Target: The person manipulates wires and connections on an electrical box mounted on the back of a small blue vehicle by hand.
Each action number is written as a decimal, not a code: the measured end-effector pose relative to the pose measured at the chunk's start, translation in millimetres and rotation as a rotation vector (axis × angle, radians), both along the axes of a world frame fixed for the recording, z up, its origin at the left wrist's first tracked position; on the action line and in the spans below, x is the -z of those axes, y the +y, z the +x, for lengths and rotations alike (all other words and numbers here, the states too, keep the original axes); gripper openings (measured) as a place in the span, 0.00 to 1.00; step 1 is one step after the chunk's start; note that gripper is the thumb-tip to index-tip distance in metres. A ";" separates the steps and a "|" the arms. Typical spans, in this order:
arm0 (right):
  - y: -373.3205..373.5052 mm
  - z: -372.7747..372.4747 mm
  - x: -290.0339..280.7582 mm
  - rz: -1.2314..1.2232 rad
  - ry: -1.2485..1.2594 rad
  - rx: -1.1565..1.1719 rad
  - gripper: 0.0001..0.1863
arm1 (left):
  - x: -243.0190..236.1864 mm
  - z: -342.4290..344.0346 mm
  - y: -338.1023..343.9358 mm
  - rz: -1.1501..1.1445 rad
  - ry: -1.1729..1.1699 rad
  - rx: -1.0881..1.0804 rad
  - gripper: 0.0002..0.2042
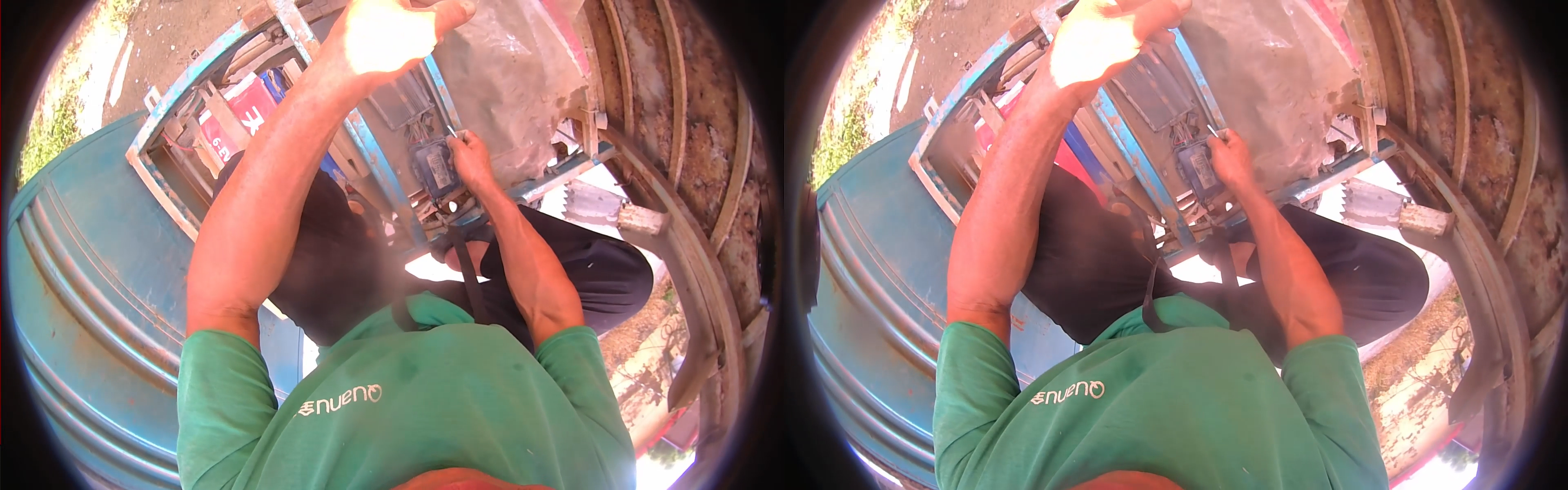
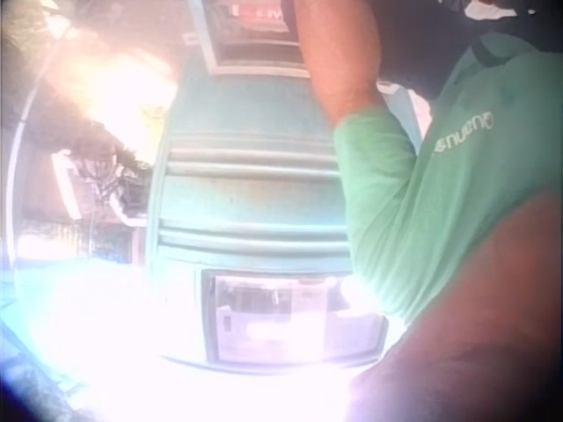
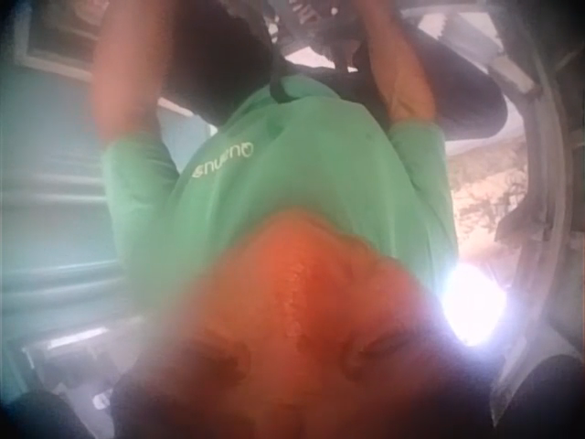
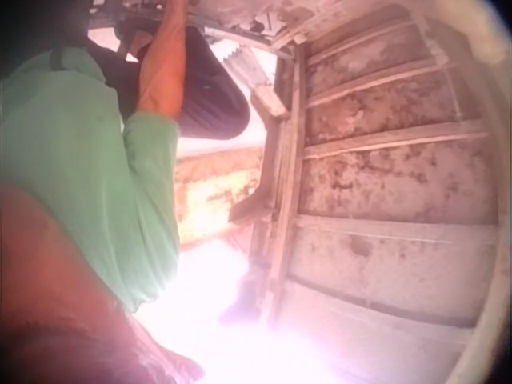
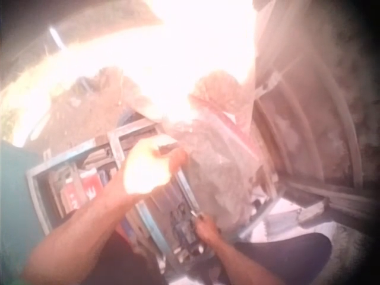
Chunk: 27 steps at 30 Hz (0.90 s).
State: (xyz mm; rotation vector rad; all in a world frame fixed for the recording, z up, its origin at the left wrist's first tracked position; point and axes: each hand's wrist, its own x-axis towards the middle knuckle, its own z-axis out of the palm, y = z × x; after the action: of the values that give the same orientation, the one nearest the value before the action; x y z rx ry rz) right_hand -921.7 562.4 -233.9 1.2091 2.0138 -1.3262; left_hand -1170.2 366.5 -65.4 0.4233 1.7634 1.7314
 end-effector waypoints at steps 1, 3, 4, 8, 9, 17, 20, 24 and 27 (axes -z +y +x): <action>-0.4 -1.5 2.6 0.050 0.049 -0.011 0.15 | 12.7 -1.8 1.2 0.205 0.059 -0.025 0.07; -3.7 -8.3 -4.0 0.100 0.097 -0.019 0.17 | 23.5 -7.8 1.4 0.411 0.116 -0.047 0.06; -3.5 -11.6 -8.5 0.075 0.050 0.007 0.17 | 28.7 -11.0 0.0 0.348 0.069 -0.082 0.06; 5.3 -10.4 0.3 0.153 0.055 -0.012 0.20 | 32.6 -21.5 4.1 0.451 -0.009 -0.121 0.06; 6.3 -9.5 2.9 0.151 0.061 -0.013 0.20 | 30.0 -21.8 4.3 0.449 -0.003 -0.120 0.06; 18.0 1.3 20.8 0.266 0.025 0.242 0.24 | -32.3 88.6 56.7 -0.172 0.394 0.130 0.20; 10.3 8.0 29.5 0.285 0.025 0.238 0.24 | -38.7 129.7 62.3 -0.132 0.388 0.556 0.18; 15.3 16.3 34.5 0.335 0.031 0.228 0.24 | -33.0 129.1 69.8 -0.289 0.517 0.767 0.19; 15.7 20.5 36.7 0.363 0.042 0.215 0.24 | -35.1 112.1 70.1 -0.275 0.397 0.695 0.20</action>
State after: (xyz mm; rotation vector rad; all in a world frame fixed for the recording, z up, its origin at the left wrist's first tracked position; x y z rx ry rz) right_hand -901.2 578.1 -270.6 1.6085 2.2757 -1.1139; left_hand -1058.0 436.6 -30.4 1.1552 1.7796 0.9440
